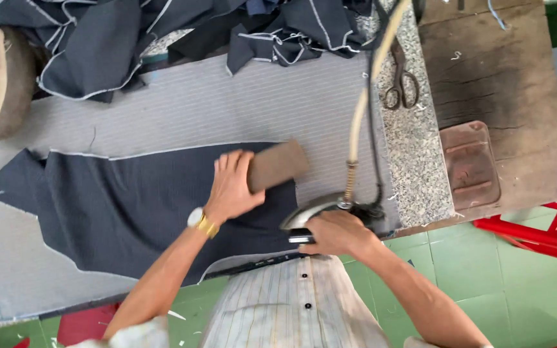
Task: The person irons a dark fabric piece on a work table, repeatedly folding and unfolding it to press different sections. They use a steam iron and a wooden pressing block, then cut a small portion of the fabric with scissors before continuing to iron and fold the remaining piece.
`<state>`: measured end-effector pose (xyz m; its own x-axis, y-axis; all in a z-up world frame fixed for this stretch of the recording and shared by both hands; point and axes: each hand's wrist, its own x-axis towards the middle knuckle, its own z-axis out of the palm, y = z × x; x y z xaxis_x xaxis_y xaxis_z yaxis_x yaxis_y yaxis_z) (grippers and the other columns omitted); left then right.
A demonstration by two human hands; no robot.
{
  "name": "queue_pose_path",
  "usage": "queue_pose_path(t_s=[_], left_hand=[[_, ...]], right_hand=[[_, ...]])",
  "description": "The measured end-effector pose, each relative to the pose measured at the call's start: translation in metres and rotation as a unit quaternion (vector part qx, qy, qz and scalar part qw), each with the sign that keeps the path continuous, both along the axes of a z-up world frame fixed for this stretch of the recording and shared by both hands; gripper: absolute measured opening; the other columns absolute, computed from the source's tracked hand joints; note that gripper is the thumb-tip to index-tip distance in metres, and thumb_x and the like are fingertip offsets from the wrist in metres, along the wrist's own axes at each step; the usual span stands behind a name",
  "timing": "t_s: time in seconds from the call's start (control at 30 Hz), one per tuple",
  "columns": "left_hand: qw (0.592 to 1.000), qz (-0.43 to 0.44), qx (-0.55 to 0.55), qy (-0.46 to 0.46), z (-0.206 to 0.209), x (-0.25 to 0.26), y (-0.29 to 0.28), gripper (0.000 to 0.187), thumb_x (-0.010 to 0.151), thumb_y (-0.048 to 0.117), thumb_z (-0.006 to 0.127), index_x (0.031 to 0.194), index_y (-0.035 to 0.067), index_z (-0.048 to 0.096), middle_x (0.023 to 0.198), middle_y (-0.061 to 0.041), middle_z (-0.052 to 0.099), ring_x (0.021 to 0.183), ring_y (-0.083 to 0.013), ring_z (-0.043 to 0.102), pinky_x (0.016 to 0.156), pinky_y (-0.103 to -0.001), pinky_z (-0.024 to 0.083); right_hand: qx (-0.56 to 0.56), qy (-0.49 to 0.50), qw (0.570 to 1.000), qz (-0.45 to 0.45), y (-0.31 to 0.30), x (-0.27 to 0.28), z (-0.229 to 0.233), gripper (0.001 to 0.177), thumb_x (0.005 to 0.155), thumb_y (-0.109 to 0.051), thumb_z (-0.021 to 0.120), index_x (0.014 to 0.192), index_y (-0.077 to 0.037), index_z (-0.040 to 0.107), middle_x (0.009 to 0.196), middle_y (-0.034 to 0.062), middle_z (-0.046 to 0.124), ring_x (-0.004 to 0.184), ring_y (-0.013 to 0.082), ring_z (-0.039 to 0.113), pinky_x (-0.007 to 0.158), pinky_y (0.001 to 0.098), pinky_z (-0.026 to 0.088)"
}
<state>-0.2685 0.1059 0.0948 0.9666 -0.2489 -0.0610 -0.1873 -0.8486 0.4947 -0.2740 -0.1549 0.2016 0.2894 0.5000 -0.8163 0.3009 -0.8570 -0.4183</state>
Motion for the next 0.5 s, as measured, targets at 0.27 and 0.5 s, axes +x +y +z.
queue_pose_path(t_s=[0.27, 0.5], left_hand=[[0.992, -0.040, 0.099, 0.060, -0.005, -0.054, -0.014, 0.083, 0.071, 0.036, 0.080, 0.144, 0.006, 0.051, 0.139, -0.015, 0.050, 0.128, -0.0304, 0.044, 0.105, -0.043, 0.033], [0.978, -0.028, 0.160, 0.128, 0.004, -0.048, -0.021, 0.085, 0.077, 0.039, 0.079, 0.150, 0.012, 0.044, 0.147, -0.011, 0.045, 0.133, -0.0272, 0.041, 0.110, -0.046, 0.029]], right_hand=[[-0.070, 0.012, 0.992, -0.101, -0.079, -0.018, 0.004, 0.048, 0.087, -0.062, 0.062, 0.104, -0.019, 0.076, 0.096, 0.0146, 0.078, 0.102, 0.0381, 0.074, 0.087, 0.0465, 0.057], [-0.136, -0.060, 0.936, -0.320, -0.165, 0.009, 0.050, 0.056, 0.080, -0.058, 0.070, 0.113, -0.013, 0.078, 0.110, 0.0222, 0.078, 0.112, 0.0403, 0.072, 0.095, 0.0480, 0.055]])
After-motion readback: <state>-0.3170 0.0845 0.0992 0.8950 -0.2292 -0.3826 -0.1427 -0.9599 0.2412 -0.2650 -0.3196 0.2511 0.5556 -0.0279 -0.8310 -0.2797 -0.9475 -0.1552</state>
